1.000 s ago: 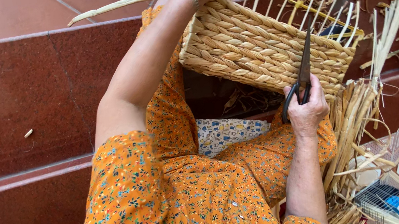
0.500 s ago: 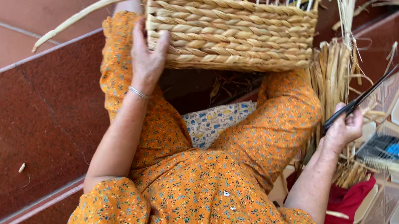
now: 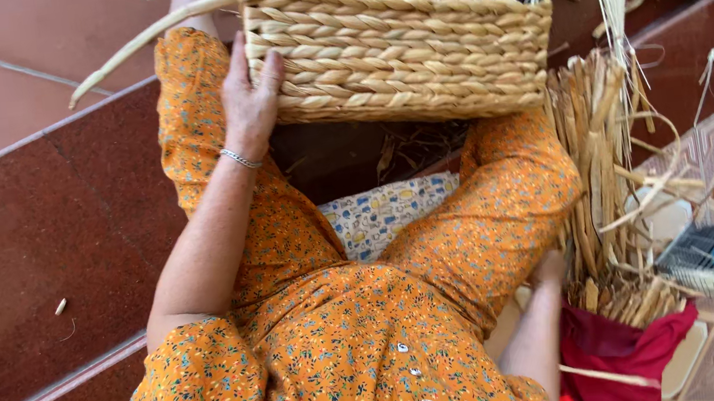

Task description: The person wipes a woven basket with a blue cloth, then stacks it with others. They then pick up a partially woven basket and continue weaving its sides using dried plant strips, trimming excess with shears.

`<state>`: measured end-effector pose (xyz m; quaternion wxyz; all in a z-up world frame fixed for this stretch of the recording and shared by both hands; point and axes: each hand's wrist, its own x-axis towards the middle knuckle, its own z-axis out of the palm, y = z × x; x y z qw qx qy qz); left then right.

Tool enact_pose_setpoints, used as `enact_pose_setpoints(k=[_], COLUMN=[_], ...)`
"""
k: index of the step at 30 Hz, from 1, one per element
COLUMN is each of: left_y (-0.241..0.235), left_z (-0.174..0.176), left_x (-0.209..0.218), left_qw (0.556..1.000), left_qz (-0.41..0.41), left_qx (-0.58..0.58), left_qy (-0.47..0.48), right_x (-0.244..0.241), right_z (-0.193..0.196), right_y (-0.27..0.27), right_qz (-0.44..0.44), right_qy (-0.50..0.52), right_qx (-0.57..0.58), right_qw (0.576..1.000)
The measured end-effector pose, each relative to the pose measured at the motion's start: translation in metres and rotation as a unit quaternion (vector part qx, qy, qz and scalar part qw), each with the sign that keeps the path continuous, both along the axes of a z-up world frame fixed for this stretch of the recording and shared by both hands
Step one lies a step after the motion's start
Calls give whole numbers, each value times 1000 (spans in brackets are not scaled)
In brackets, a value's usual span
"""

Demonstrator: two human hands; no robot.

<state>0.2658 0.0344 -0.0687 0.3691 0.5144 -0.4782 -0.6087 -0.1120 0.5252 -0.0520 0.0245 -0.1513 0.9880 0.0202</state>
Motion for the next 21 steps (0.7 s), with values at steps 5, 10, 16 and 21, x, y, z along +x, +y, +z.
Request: enact_pose_setpoints(k=[5,10,16,21], left_y=[19,30,2,4], left_z=[-12,-56,-94,-59], left_x=[1,0,1,-7], left_qw=[987,916,929,980], left_qz=[40,156,129,28], left_qx=[51,190,211,78], left_qy=[147,317,277,182], right_x=[-36,-31,-24,-34], right_z=[77,102,45,12], right_y=[-88,-235,-341,-352], right_qz=[84,329,140,70], right_qy=[36,95,-140,-180], right_qx=[-126,-180,-213,-332], right_qw=[988,922,957,923])
